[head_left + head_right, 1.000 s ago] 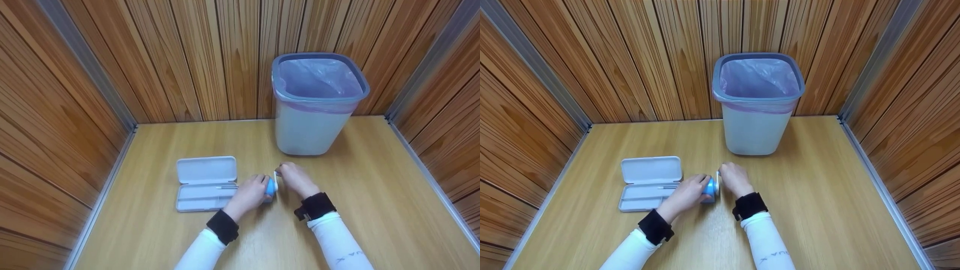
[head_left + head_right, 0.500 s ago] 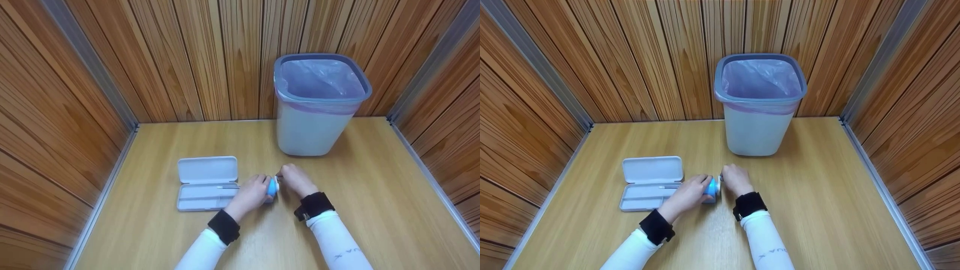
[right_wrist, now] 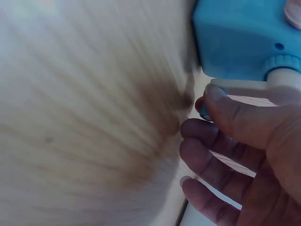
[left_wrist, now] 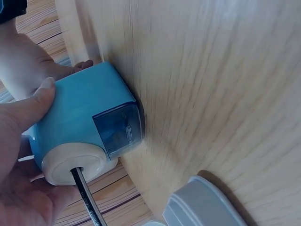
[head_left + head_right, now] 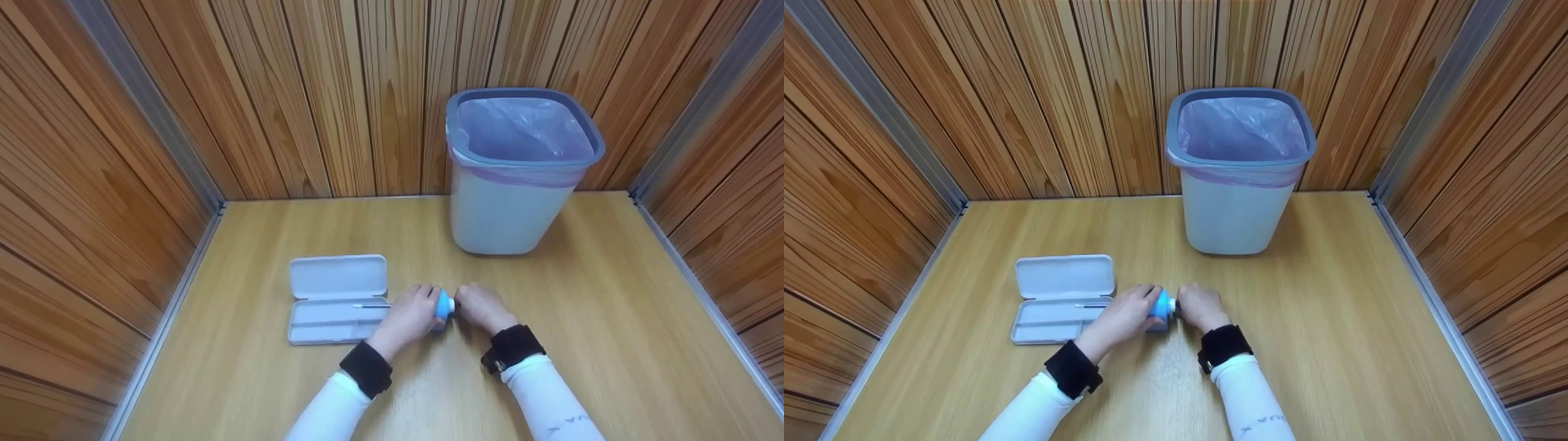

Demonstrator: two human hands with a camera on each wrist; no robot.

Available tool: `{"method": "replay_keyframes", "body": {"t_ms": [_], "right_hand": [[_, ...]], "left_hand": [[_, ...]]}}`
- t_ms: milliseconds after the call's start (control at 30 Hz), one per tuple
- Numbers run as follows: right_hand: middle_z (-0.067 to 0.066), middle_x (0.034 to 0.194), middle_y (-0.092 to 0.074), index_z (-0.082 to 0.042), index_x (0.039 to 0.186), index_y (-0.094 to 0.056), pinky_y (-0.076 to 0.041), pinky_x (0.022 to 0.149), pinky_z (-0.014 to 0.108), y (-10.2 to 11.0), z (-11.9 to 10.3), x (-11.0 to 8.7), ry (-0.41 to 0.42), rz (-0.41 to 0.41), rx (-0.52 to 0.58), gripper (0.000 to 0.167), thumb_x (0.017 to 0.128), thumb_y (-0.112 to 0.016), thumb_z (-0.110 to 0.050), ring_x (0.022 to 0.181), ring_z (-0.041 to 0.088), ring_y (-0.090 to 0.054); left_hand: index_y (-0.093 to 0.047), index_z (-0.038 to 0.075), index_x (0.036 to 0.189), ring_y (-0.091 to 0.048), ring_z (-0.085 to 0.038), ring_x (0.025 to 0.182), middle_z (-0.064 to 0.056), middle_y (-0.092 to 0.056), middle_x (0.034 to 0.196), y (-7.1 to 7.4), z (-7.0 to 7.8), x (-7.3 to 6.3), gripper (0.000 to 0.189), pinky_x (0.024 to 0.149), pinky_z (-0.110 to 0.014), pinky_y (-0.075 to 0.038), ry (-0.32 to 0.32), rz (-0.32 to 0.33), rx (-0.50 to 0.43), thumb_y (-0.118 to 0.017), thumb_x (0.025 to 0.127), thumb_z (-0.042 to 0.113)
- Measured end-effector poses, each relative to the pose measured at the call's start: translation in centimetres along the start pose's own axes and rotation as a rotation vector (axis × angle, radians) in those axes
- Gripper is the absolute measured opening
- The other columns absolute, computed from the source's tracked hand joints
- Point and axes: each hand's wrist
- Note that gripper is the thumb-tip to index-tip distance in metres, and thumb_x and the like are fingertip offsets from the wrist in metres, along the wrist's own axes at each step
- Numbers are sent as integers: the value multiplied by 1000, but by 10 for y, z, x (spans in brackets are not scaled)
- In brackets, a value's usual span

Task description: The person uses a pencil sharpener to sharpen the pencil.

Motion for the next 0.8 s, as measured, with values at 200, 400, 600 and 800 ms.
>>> {"method": "replay_keyframes", "body": {"t_ms": [200, 400, 600, 800], "right_hand": [[4, 66, -56, -3, 77, -68, -51, 56, 40, -2, -7, -9, 10, 8, -23, 11, 85, -65, 3, 57, 20, -50], [6, 67, -58, -1, 82, -70, -52, 59, 40, -5, -13, -16, 37, 37, -31, 9, 87, -64, 3, 59, 21, -52], [2, 66, -59, -4, 81, -71, -52, 58, 38, -8, -14, -22, 41, 61, 1, 10, 86, -66, 3, 58, 17, -52], [-1, 67, -57, -5, 84, -71, -51, 58, 36, -8, -16, -30, 43, 52, 28, 8, 88, -67, 0, 58, 15, -50]], "left_hand": [[-58, 2, 129, -61, -24, 101, -11, -63, 116, 0, -1, -1, 59, 85, -34, -54, 1, 4, 11, -75, 86, 38], [-55, 3, 135, -59, -25, 109, -13, -61, 124, 3, 0, -1, 61, 92, -35, -52, 50, -57, -29, -72, 88, 39], [-55, 3, 136, -59, -26, 110, -13, -61, 125, 4, 1, -1, 62, 94, -36, -50, 62, -67, -27, -72, 89, 40], [-54, 4, 137, -59, -26, 111, -13, -60, 126, 4, 3, -1, 63, 95, -37, -50, 72, -76, -33, -72, 89, 40]]}}
Point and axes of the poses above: each hand's wrist, its own x-axis towards the middle knuckle, its own y-axis out of the back of the hand, z = x × y
